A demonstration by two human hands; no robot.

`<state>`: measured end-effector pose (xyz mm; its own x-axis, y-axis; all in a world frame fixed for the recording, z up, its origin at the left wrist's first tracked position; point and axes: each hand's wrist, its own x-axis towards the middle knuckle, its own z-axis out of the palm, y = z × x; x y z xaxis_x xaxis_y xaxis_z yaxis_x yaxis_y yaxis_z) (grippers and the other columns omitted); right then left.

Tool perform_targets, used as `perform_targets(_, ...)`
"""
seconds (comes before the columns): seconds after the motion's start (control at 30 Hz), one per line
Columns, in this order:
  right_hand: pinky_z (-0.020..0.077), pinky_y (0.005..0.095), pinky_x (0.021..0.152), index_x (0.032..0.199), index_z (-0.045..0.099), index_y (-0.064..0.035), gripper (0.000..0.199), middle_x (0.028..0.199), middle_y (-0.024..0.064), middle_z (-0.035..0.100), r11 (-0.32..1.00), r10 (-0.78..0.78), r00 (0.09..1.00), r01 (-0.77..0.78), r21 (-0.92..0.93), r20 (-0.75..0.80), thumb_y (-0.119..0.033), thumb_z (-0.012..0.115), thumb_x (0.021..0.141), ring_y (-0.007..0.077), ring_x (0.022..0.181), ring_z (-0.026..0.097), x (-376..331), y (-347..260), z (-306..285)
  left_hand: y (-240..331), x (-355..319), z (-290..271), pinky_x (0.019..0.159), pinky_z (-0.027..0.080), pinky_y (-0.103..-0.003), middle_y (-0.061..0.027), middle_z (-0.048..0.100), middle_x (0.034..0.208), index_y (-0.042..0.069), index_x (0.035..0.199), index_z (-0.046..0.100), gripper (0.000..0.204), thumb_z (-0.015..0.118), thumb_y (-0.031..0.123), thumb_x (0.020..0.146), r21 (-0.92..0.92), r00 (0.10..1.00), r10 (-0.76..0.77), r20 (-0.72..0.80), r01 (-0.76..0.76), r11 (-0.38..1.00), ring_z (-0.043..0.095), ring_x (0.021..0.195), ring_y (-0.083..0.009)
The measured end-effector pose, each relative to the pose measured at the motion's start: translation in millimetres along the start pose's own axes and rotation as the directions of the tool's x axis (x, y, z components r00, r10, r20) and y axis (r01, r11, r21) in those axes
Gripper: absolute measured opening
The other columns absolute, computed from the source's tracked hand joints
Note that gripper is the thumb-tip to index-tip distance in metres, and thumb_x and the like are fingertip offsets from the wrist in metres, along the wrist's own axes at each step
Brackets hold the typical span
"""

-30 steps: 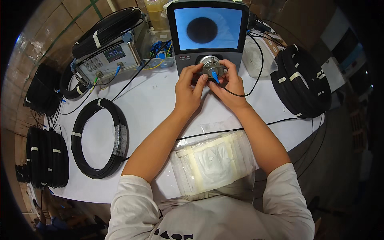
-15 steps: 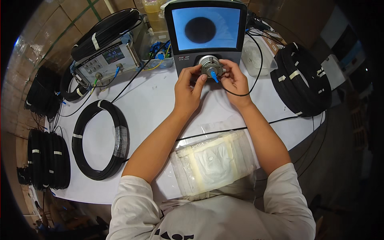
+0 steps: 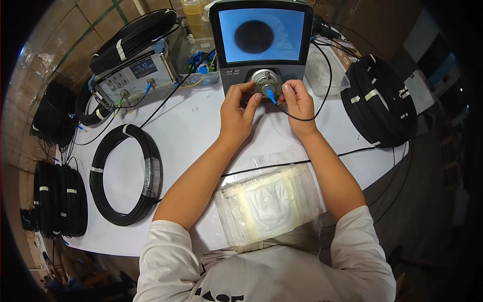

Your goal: Inspecting optical fiber connectors using a handheld digital microscope and an external monitor.

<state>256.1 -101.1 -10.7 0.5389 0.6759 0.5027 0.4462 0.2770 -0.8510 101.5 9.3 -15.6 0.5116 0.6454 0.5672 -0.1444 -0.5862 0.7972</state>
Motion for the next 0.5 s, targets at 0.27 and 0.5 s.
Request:
perform_targets(0.27, 0.0538, 0.0281, 0.072, 0.109, 0.062, -0.0007, 0.023, 0.084, 0.0042, 0.066, 0.999, -0.041, 0.999, 0.041, 0.002, -0.021, -0.023, 0.055, 0.114, 0.0124, 0.076, 0.064, 0.4, 2.0, 0.6, 4.7, -0.1, 3.3, 0.083, 0.055, -0.031, -0.011, 0.067, 0.112, -0.001, 0.128, 0.067, 0.032, 0.075, 0.013, 0.101, -0.071, 0.999, -0.026, -0.021, 0.025, 0.997, 0.068, 0.092, -0.0182)
perform_targets(0.5, 0.0542, 0.0291, 0.07, 0.108, 0.061, -0.0007, 0.023, 0.082, 0.0046, 0.066, 0.998, -0.058, 0.998, 0.058, 0.013, -0.035, -0.023, 0.057, 0.112, 0.013, 0.074, 0.064, 0.5, 4.5, 1.4, 1.9, 0.1, 2.2, 0.082, 0.055, -0.031, -0.0114, 0.067, 0.113, -0.001, 0.129, 0.067, 0.032, 0.076, 0.014, 0.101, -0.069, 1.0, -0.021, -0.016, 0.02, 0.997, 0.068, 0.093, -0.0187)
